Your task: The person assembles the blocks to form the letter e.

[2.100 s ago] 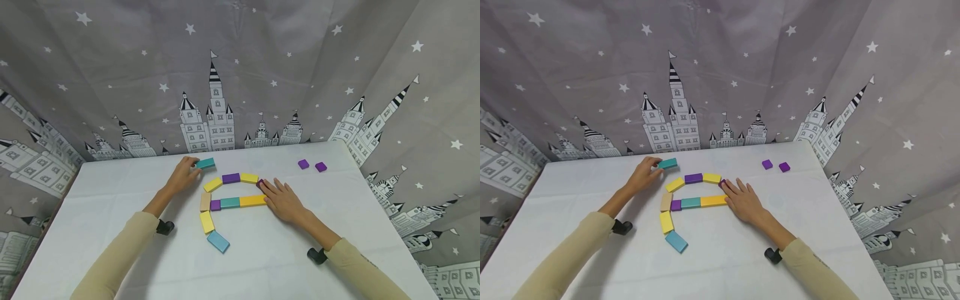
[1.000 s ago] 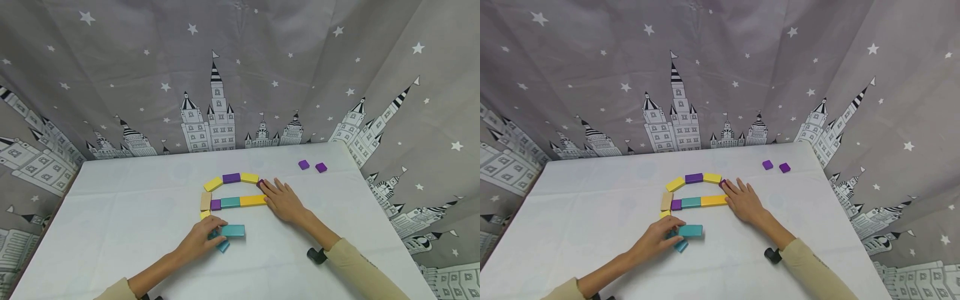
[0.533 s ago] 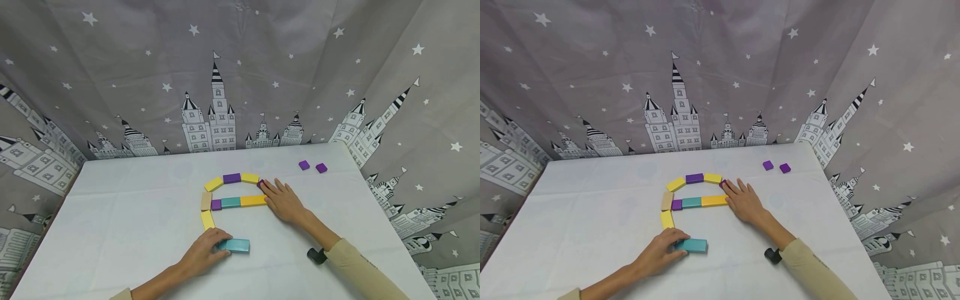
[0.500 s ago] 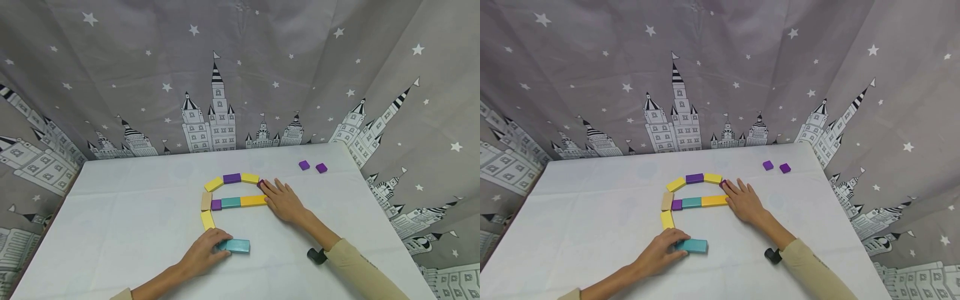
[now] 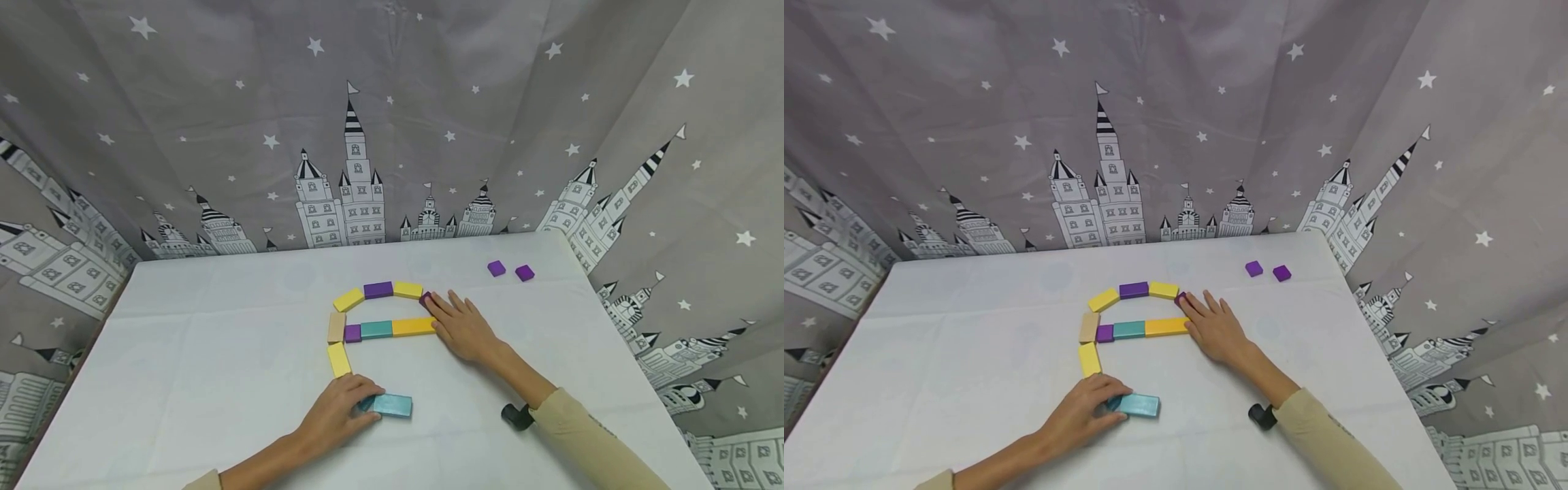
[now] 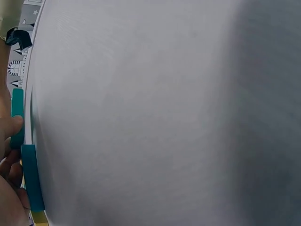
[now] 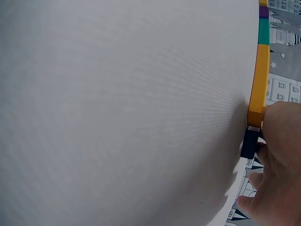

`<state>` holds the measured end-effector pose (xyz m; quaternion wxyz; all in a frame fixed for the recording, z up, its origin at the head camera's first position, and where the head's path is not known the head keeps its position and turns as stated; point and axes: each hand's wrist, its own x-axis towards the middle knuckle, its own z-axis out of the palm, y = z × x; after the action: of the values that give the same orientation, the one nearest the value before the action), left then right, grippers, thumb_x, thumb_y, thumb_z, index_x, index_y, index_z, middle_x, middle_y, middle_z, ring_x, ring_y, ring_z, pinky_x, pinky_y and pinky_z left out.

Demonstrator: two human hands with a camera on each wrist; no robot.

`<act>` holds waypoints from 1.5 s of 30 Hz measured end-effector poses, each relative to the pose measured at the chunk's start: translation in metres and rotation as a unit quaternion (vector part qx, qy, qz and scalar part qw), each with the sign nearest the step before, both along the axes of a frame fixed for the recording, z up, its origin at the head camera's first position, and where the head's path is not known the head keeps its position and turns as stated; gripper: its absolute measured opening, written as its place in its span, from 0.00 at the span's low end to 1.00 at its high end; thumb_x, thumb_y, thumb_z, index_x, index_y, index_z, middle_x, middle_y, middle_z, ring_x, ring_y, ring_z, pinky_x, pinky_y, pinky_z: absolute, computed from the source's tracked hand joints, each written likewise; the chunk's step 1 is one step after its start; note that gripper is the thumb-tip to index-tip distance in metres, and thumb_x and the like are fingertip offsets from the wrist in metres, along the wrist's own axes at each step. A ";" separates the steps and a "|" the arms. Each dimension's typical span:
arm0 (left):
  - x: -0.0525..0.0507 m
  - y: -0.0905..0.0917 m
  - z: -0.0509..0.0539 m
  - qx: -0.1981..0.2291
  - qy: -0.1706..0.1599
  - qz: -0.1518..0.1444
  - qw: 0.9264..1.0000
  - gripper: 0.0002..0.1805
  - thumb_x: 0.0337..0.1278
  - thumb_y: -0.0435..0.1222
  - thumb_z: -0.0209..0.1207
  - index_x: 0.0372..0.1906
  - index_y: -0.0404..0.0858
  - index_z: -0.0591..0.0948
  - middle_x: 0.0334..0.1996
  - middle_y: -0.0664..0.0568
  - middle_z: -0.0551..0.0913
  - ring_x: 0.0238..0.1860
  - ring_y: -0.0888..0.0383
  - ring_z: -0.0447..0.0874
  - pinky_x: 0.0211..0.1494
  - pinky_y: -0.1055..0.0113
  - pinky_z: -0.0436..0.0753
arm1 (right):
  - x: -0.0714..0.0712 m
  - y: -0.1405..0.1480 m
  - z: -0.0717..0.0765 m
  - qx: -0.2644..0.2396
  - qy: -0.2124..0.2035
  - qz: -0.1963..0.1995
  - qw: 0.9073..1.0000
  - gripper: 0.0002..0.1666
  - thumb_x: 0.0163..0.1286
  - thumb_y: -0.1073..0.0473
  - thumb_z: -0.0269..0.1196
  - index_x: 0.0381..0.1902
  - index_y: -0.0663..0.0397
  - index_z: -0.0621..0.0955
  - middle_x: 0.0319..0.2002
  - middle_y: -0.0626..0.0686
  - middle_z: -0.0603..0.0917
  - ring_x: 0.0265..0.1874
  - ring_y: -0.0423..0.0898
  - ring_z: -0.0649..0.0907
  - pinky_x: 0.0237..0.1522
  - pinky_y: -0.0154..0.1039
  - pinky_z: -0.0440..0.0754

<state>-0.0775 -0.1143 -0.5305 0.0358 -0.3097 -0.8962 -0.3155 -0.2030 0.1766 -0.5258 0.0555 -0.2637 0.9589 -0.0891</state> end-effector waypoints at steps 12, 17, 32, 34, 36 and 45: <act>0.001 0.002 -0.010 0.007 0.037 -0.003 0.999 0.18 0.49 0.37 0.75 0.47 0.43 0.86 0.47 0.59 0.79 0.49 0.58 0.76 0.54 0.54 0.77 | -0.001 0.000 0.000 0.005 0.003 0.000 1.000 0.34 0.82 0.46 0.44 0.79 0.49 0.56 0.78 0.52 0.54 0.76 0.60 0.51 0.72 0.63 0.49; 0.002 0.004 -0.010 -0.006 0.039 0.007 0.999 0.19 0.47 0.38 0.76 0.46 0.43 0.86 0.47 0.58 0.79 0.48 0.59 0.76 0.53 0.55 0.76 | -0.001 0.000 -0.002 0.004 0.006 0.001 1.000 0.33 0.82 0.46 0.44 0.79 0.48 0.56 0.78 0.52 0.54 0.76 0.61 0.51 0.72 0.64 0.50; 0.005 0.006 -0.009 -0.016 0.047 0.022 0.998 0.19 0.45 0.39 0.77 0.44 0.43 0.84 0.46 0.58 0.78 0.48 0.59 0.74 0.51 0.56 0.76 | -0.001 0.000 -0.003 0.002 -0.002 -0.003 1.000 0.33 0.82 0.45 0.43 0.79 0.48 0.56 0.78 0.51 0.54 0.76 0.60 0.50 0.72 0.64 0.49; 0.005 0.007 -0.010 -0.015 0.049 0.025 0.998 0.19 0.44 0.39 0.78 0.44 0.43 0.85 0.46 0.58 0.78 0.48 0.59 0.75 0.50 0.57 0.76 | -0.002 0.000 -0.003 0.002 -0.002 -0.005 1.000 0.33 0.82 0.46 0.43 0.79 0.47 0.56 0.78 0.51 0.54 0.76 0.60 0.50 0.72 0.63 0.49; 0.005 0.007 -0.011 -0.015 0.047 0.027 0.998 0.20 0.43 0.39 0.78 0.44 0.44 0.85 0.46 0.58 0.78 0.48 0.59 0.75 0.50 0.57 0.76 | -0.002 0.000 -0.004 0.001 -0.001 -0.005 1.000 0.33 0.82 0.46 0.43 0.79 0.47 0.56 0.78 0.51 0.55 0.76 0.60 0.50 0.72 0.63 0.49; 0.002 0.003 -0.004 -0.012 0.021 0.037 0.999 0.21 0.51 0.41 0.74 0.50 0.42 0.84 0.49 0.59 0.77 0.47 0.63 0.74 0.50 0.63 0.79 | -0.001 0.000 -0.002 -0.001 0.000 -0.002 1.000 0.33 0.82 0.46 0.43 0.79 0.48 0.56 0.78 0.51 0.54 0.76 0.60 0.50 0.72 0.63 0.49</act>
<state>-0.0750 -0.1117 -0.5344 0.0627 -0.2830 -0.9099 -0.2968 -0.2039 0.1766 -0.5277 0.0552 -0.2614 0.9594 -0.0901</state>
